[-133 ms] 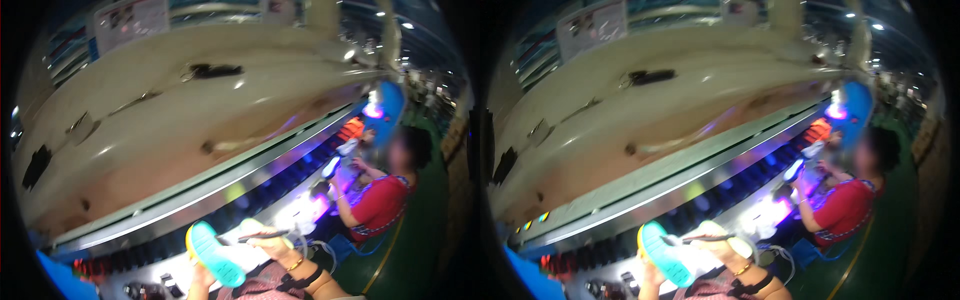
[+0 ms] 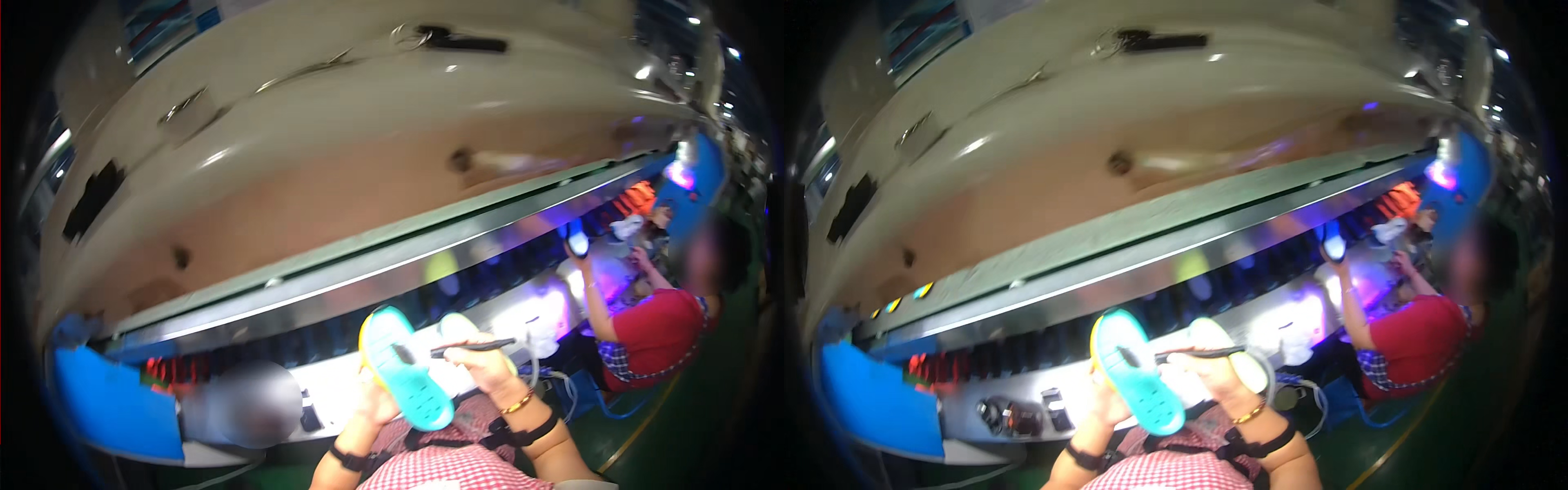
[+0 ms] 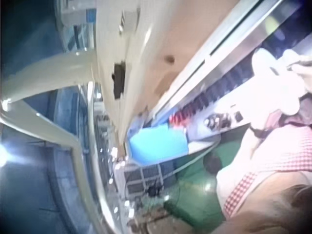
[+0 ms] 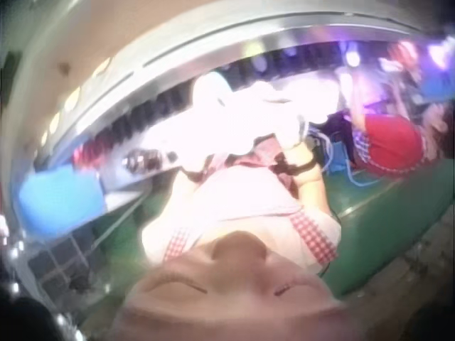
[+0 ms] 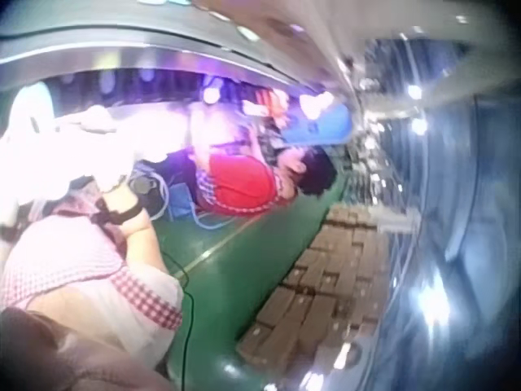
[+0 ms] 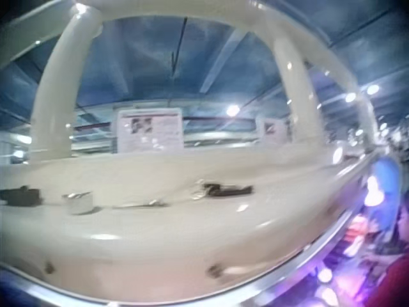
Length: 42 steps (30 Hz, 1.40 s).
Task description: The worker is applying adhesive to the inside of shoe soles using a brush and placing them on a conveyor belt.
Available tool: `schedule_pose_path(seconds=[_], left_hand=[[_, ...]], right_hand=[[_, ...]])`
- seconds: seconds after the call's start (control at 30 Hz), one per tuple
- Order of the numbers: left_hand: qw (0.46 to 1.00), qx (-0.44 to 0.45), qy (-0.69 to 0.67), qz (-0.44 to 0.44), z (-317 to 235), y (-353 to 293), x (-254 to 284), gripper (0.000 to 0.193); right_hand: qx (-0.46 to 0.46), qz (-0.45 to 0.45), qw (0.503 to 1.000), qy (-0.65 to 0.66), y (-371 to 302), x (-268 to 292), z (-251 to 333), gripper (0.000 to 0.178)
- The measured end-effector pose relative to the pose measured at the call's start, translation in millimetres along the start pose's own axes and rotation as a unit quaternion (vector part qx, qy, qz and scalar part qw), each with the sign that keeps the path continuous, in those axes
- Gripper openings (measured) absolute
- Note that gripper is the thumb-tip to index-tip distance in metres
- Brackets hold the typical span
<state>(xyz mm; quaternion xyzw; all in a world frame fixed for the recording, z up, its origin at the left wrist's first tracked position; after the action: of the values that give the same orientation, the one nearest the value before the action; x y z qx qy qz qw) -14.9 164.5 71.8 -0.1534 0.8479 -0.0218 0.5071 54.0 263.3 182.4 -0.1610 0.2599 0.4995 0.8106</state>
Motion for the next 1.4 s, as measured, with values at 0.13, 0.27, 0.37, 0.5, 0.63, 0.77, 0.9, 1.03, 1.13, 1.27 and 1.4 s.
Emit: schedule_pose_path(seconds=[0.13,0.27,0.37,0.5,0.63,0.77,0.9,1.03,1.13,1.27,1.4], left_hand=[[0.987,0.043,-0.129,0.088,10,5,-23,0.088],[0.994,-0.006,-0.099,0.052,-11,-1,-27,0.085],[0.990,-0.013,-0.107,0.087,-12,-6,-33,0.084],[0.994,-0.026,-0.104,0.021,-5,-4,-17,0.083],[0.987,-0.084,-0.078,-0.115,-8,2,0,0.073],[0.981,-0.131,-0.081,-0.117,-27,-4,27,0.071],[0.991,-0.116,-0.054,-0.046,-42,-18,16,0.076],[0.993,-0.082,-0.072,-0.042,-26,-7,-7,0.076],[0.991,-0.047,-0.110,-0.057,-12,5,-21,0.074],[0.992,-0.103,-0.066,-0.015,-29,0,-17,0.074],[0.992,-0.067,-0.084,0.074,-27,-1,-53,0.075]], right_hand=[[-0.021,-0.029,0.999,-0.035,17,41,-42,0.019],[-0.017,-0.005,0.998,-0.054,35,28,-52,0.017],[-0.011,-0.004,0.996,-0.087,41,23,-52,0.017],[0.026,-0.016,0.984,-0.176,44,8,-35,0.016],[0.169,0.038,0.878,-0.445,32,-39,-24,0.020],[0.188,0.164,0.814,-0.524,0,-67,-25,0.021],[-0.106,0.277,0.853,-0.430,-26,-40,-57,0.020],[-0.095,0.053,0.963,-0.246,3,-10,-27,0.019],[0.010,0.040,0.965,-0.261,22,-13,-19,0.019],[-0.103,0.216,0.935,-0.260,-2,-48,-36,0.023],[0.040,0.032,0.975,-0.218,21,-10,-2,0.018]])
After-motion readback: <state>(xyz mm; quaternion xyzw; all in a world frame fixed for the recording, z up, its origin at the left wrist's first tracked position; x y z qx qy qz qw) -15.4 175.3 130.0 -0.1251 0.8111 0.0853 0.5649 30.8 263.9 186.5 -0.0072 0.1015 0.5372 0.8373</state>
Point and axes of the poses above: each hand's wrist, its own y-axis towards the middle knuckle, its own x-axis out of the back of the hand, z = x × y, the point moved 10 cm from there along y, towards the middle knuckle, and after that the axes turned 3 degrees about z, right-handed, at the moved point
